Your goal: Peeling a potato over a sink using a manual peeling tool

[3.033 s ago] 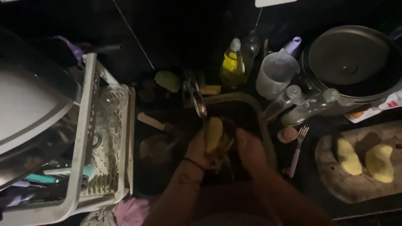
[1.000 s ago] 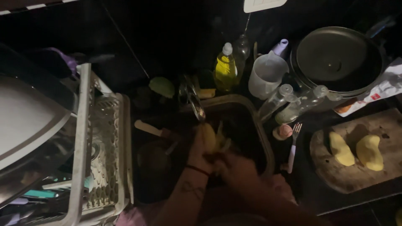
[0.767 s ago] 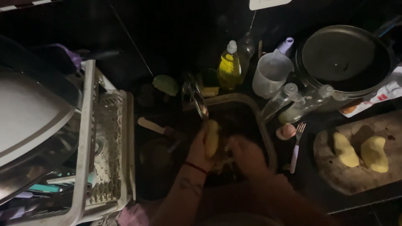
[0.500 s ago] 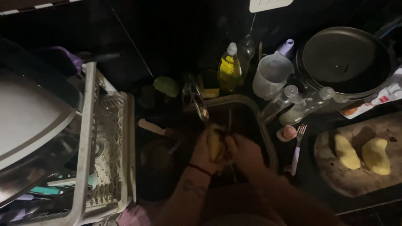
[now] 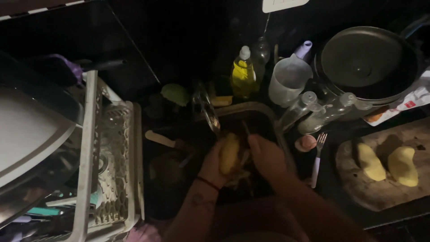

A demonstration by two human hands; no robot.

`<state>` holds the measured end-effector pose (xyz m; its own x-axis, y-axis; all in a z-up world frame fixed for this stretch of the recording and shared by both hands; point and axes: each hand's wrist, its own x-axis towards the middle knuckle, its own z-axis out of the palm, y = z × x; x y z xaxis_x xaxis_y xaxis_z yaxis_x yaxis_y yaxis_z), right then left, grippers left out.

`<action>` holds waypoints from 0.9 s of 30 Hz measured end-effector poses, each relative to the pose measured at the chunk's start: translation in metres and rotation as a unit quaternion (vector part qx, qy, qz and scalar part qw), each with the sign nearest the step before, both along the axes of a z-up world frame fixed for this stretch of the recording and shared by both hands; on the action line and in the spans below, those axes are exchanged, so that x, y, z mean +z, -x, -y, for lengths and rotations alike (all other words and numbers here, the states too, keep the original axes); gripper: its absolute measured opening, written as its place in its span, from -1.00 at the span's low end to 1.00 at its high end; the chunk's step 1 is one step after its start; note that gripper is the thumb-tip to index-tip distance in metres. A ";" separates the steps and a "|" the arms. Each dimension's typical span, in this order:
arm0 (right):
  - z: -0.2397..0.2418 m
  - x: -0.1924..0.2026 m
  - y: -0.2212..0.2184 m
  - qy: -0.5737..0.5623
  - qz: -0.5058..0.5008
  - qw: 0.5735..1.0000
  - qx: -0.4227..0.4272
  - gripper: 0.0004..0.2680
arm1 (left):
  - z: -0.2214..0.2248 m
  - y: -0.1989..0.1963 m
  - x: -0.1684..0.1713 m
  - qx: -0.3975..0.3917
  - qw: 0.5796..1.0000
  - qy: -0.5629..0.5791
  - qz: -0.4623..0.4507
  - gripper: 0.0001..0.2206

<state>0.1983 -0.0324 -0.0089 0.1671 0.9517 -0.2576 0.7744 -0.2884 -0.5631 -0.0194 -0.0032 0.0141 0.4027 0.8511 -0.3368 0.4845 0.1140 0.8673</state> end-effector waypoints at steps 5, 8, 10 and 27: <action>-0.005 0.034 0.022 0.026 0.024 0.999 -0.009 -0.52 | 0.003 -0.005 0.013 -0.012 0.999 0.032 -0.036 -0.13; 0.028 0.027 0.054 0.077 0.139 0.982 0.103 -0.56 | -0.017 0.006 -0.047 0.046 0.997 0.057 -0.014 -0.22; 0.041 0.007 0.049 0.051 0.051 0.993 0.096 -0.57 | -0.040 0.004 -0.116 0.089 0.994 0.056 0.022 -0.31; 0.034 0.016 0.046 0.016 -0.049 0.998 -0.048 -0.62 | -0.071 -0.066 -0.178 0.155 0.968 0.001 -0.196 -0.80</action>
<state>0.1518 -0.0660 0.0075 0.2297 0.9236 -0.3070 0.6838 -0.3776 -0.6244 0.0467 0.0676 -0.1641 -0.0310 0.9099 -0.4136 0.7193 0.3076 0.6229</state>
